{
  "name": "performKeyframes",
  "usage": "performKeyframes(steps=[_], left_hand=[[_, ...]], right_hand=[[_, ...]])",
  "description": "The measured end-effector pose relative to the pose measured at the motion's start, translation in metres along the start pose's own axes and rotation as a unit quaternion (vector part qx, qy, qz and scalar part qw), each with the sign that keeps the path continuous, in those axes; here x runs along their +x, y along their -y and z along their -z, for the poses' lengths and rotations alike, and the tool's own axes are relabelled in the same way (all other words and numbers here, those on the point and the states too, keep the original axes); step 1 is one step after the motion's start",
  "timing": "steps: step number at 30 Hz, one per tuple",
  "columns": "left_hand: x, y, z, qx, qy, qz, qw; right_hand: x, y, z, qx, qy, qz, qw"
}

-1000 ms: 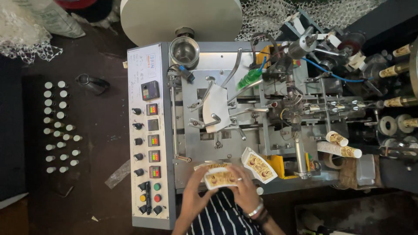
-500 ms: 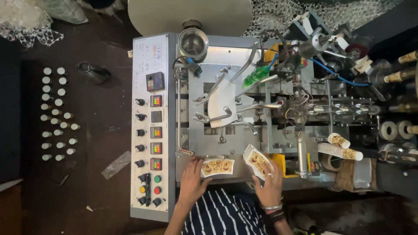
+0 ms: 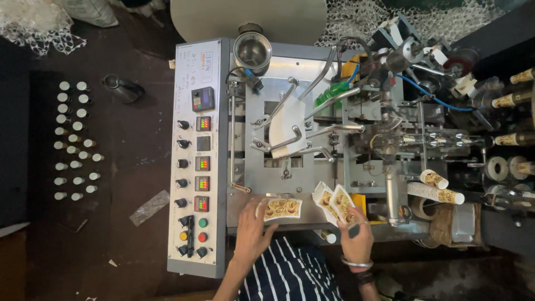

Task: Operating a paper cup or container forming machine by loading materials and collecting finished products.

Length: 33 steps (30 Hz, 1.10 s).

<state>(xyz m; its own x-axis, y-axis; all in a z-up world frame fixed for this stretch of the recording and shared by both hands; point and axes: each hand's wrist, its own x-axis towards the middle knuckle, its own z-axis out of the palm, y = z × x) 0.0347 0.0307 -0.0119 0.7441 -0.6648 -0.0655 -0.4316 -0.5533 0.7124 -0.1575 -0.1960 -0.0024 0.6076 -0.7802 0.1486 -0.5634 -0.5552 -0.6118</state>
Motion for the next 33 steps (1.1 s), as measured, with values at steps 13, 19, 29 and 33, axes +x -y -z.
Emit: performKeyframes(steps=[13, 19, 29, 33], left_hand=[[0.011, -0.072, 0.020, -0.495, 0.189, 0.035, 0.847], [-0.002, -0.075, 0.020, -0.492, 0.216, 0.069, 0.840], [-0.017, -0.073, 0.004, -0.355, 0.093, -0.059, 0.928], [-0.018, -0.082, 0.012, -0.350, 0.050, -0.103, 0.930]], right_hand=[[-0.036, 0.051, 0.030, 0.327, 0.382, -0.044, 0.863], [-0.055, 0.032, 0.017, 0.360, 0.396, -0.100, 0.839], [-0.066, 0.033, -0.004, 0.460, 0.322, -0.174, 0.809], [-0.072, 0.017, -0.017, 0.476, 0.368, -0.188, 0.776]])
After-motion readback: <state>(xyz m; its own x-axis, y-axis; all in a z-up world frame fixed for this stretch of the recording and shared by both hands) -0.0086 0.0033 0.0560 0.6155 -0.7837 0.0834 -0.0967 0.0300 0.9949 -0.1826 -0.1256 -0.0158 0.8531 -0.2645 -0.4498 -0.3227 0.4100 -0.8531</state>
